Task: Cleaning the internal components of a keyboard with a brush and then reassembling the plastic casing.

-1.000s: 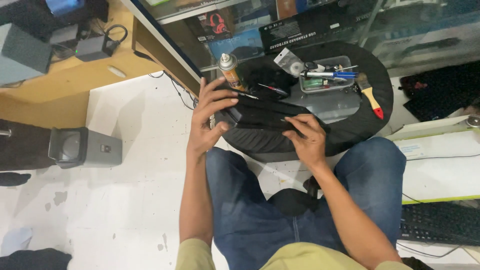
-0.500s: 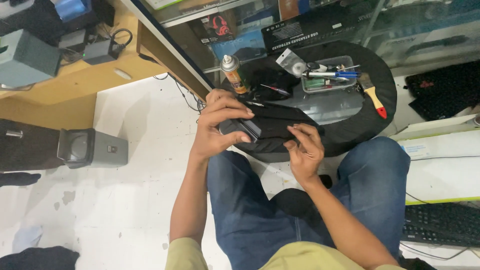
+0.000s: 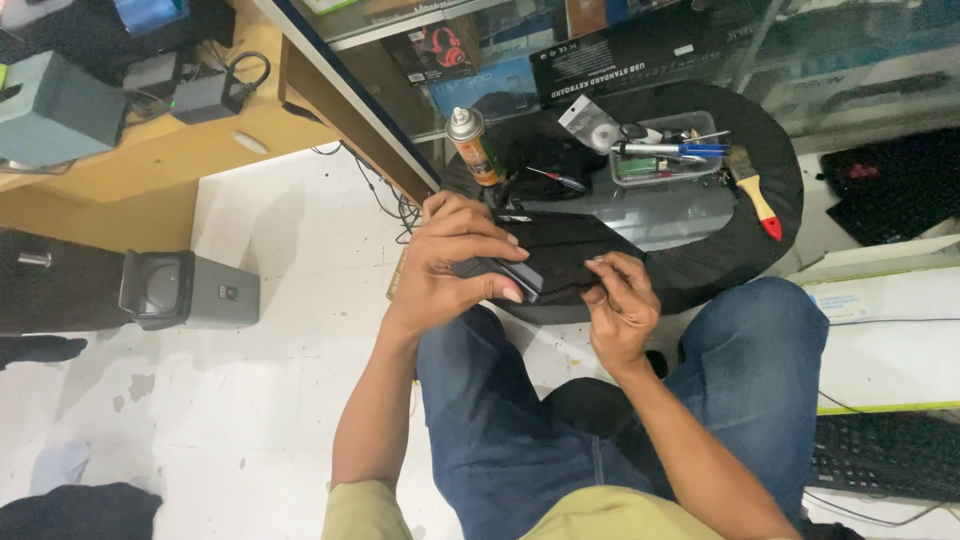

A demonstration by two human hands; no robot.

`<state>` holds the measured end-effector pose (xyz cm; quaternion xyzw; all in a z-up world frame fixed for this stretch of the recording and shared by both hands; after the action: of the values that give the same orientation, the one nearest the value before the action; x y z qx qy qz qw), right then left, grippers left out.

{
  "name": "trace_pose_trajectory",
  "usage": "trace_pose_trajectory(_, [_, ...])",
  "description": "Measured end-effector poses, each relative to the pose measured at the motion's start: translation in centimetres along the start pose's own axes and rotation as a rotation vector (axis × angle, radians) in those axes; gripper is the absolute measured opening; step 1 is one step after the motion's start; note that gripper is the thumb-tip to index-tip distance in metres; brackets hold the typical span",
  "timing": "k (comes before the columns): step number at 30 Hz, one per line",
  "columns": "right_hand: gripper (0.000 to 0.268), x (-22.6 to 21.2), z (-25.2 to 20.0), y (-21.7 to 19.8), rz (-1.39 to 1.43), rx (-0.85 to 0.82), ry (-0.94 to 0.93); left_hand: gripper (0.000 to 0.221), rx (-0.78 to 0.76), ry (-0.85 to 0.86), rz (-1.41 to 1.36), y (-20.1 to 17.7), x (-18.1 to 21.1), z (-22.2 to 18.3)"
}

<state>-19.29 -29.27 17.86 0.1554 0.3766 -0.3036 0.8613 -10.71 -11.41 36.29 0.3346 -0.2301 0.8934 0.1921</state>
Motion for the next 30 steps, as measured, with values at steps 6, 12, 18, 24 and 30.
trace_pose_trajectory(6, [0.029, -2.3, 2.8, 0.5, -0.036, -0.142, 0.049, 0.032, 0.012, -0.051, 0.054, 0.0, 0.1, -0.3])
trace_pose_trajectory(12, [0.056, -6.3, 4.3, 1.1, -0.024, -0.193, -0.100, 0.030, 0.043, -0.078, 0.103, 0.4, 0.1, -0.3])
trace_pose_trajectory(18, [0.023, -9.8, 5.9, 0.9, -0.054, -0.089, -0.050, 0.031, 0.089, -0.126, 0.106, 1.1, 0.5, -0.5])
trace_pose_trajectory(24, [0.025, -10.3, 5.4, 1.2, -0.057, -0.057, -0.125, 0.031, 0.092, -0.153, 0.103, 1.6, 0.9, -0.6])
trace_pose_trajectory(30, [0.032, -11.1, 5.1, 1.6, -0.118, -0.054, -0.167, 0.029, 0.104, -0.149, 0.120, 1.7, 1.3, -1.0])
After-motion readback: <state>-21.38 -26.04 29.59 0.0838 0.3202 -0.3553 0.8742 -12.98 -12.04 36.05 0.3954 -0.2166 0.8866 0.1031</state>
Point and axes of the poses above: each hand's wrist, its own z-axis towards the middle knuckle, its own y-axis out of the palm, x = y × z, the point moved 10 cm from there along z, towards the middle knuckle, and after that the axes turned 9 degrees about -z, right-handed, at the moved point
